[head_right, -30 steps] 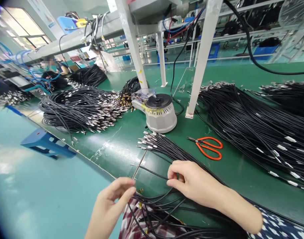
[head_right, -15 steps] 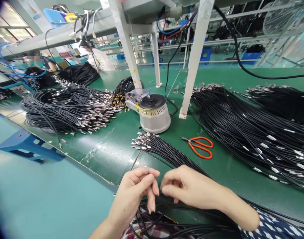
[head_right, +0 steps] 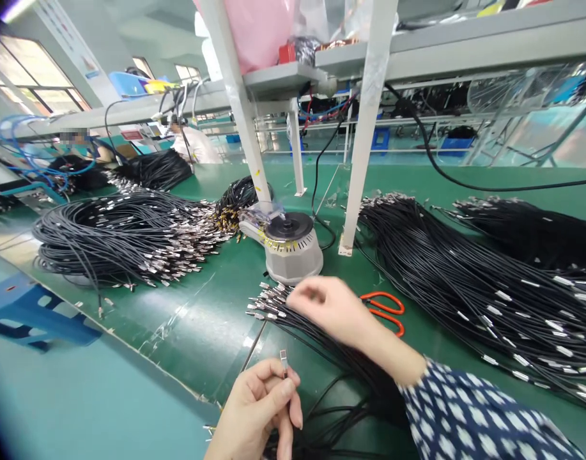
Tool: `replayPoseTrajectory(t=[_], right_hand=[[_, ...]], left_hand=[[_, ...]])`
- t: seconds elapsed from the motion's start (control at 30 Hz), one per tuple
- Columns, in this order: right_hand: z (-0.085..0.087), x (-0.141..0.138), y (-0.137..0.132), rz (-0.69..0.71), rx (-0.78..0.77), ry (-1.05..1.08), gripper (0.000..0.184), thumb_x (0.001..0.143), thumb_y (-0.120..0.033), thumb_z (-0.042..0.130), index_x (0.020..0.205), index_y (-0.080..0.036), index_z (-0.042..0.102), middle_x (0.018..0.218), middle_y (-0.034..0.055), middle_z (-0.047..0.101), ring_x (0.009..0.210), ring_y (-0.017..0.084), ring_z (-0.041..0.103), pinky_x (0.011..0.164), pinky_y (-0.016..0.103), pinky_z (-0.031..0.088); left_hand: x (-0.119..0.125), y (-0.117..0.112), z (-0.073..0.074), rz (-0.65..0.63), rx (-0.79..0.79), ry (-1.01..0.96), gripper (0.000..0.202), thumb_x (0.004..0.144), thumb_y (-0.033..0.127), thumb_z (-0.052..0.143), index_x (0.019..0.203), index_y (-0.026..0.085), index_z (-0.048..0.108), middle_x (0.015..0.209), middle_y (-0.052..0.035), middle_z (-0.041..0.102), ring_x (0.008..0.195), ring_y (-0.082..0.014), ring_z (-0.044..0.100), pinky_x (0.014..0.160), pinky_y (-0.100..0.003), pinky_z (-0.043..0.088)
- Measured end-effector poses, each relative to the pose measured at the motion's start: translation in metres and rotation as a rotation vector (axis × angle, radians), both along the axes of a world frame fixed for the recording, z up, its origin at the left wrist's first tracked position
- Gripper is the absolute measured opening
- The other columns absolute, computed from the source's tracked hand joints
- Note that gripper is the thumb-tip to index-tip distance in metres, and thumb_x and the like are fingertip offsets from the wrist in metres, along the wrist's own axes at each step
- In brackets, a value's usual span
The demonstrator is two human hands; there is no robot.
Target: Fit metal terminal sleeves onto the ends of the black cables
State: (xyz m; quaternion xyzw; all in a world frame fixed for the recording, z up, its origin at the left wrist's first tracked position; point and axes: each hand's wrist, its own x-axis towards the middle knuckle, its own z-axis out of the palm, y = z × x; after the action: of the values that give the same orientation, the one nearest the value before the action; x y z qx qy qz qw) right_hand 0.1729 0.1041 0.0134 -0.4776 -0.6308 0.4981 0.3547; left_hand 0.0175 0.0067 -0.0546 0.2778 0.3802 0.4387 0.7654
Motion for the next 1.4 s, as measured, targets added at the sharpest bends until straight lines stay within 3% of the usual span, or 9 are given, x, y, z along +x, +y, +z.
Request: replayPoseTrajectory(t=[0.13,0.3,0.43,0.53,0.63,0.8,0.93,1.13,1.4], right_hand=[[0.003,-0.005,0.055,-0.288,0.014,0.038,0.017,0.089,-0.031,0.063,0.085,-0.015,0.067,0.075,-0.0014,0.066,0.054,0.008,0.053,0.056,0.022,0.046],[-0.005,-0.022,0.082,-0.315,-0.089,0.011,0.023,0.095,-0.035,0.058,0.095,-0.013,0.064,0.084,0.0013,0.066,0.064,0.011,0.062,0.058,0.026,0.053],[0.001,-0.028,0.081,-0.36,-0.005,-0.06,0.018,0.093,-0.03,0.06,0.091,-0.013,0.064,0.081,0.0003,0.066,0.064,0.012,0.062,0.06,0.027,0.053],[0.016,-0.026,0.076,-0.382,0.168,-0.094,0.015,0.084,-0.025,0.069,0.074,-0.015,0.066,0.071,-0.0012,0.065,0.063,0.012,0.059,0.064,0.027,0.049],[0.027,-0.023,0.071,-0.386,0.303,-0.084,0.014,0.081,-0.028,0.068,0.071,-0.017,0.068,0.07,-0.0003,0.068,0.059,0.013,0.058,0.063,0.027,0.046],[0.01,-0.021,0.069,-0.387,0.261,-0.041,0.016,0.08,-0.033,0.065,0.077,-0.018,0.068,0.073,0.0027,0.073,0.044,0.01,0.054,0.049,0.025,0.045],[-0.006,-0.028,0.075,-0.417,0.188,0.034,0.018,0.075,-0.033,0.07,0.083,-0.018,0.066,0.072,0.0031,0.074,0.042,0.01,0.055,0.046,0.024,0.047],[-0.002,-0.038,0.084,-0.484,0.157,0.119,0.021,0.065,-0.018,0.075,0.082,-0.017,0.062,0.068,0.0017,0.07,0.051,0.011,0.058,0.048,0.023,0.049],[-0.008,-0.029,0.077,-0.424,0.265,0.079,0.017,0.069,-0.022,0.07,0.082,-0.02,0.059,0.069,0.001,0.07,0.06,0.016,0.064,0.051,0.026,0.051]], left_hand=[[-0.003,0.002,0.001,-0.011,-0.015,0.02,0.045,0.066,0.05,0.081,0.074,0.016,0.053,0.052,-0.0035,0.071,0.028,-0.0093,0.055,0.028,-0.013,0.033],[-0.004,0.003,-0.001,-0.002,-0.018,0.018,0.047,0.065,0.051,0.082,0.072,0.017,0.051,0.051,-0.0018,0.069,0.028,-0.0081,0.053,0.03,-0.014,0.032],[-0.005,0.002,0.002,0.006,-0.02,-0.006,0.046,0.065,0.049,0.082,0.072,0.017,0.05,0.051,-0.0018,0.07,0.029,-0.008,0.054,0.029,-0.013,0.033],[-0.004,0.001,0.003,0.006,-0.03,-0.018,0.046,0.066,0.049,0.082,0.072,0.017,0.049,0.052,-0.0016,0.07,0.028,-0.0079,0.054,0.029,-0.013,0.032],[-0.004,0.001,0.001,-0.004,-0.023,-0.025,0.044,0.069,0.049,0.08,0.074,0.017,0.049,0.054,-0.0023,0.071,0.029,-0.0084,0.055,0.029,-0.013,0.032],[-0.005,0.002,0.001,-0.026,-0.013,-0.029,0.044,0.07,0.049,0.079,0.074,0.017,0.049,0.053,-0.001,0.07,0.029,-0.0082,0.055,0.029,-0.013,0.032],[-0.005,0.001,0.002,-0.022,-0.019,-0.035,0.043,0.07,0.048,0.079,0.074,0.017,0.05,0.054,-0.0018,0.07,0.03,-0.0079,0.055,0.029,-0.013,0.033],[-0.005,0.0,0.004,-0.011,-0.032,-0.055,0.042,0.071,0.046,0.079,0.073,0.017,0.049,0.054,-0.0025,0.071,0.03,-0.008,0.056,0.029,-0.012,0.034],[-0.007,0.001,0.004,-0.04,-0.023,-0.056,0.035,0.077,0.04,0.076,0.079,0.017,0.051,0.057,-0.0027,0.071,0.033,-0.0103,0.059,0.03,-0.013,0.039]])
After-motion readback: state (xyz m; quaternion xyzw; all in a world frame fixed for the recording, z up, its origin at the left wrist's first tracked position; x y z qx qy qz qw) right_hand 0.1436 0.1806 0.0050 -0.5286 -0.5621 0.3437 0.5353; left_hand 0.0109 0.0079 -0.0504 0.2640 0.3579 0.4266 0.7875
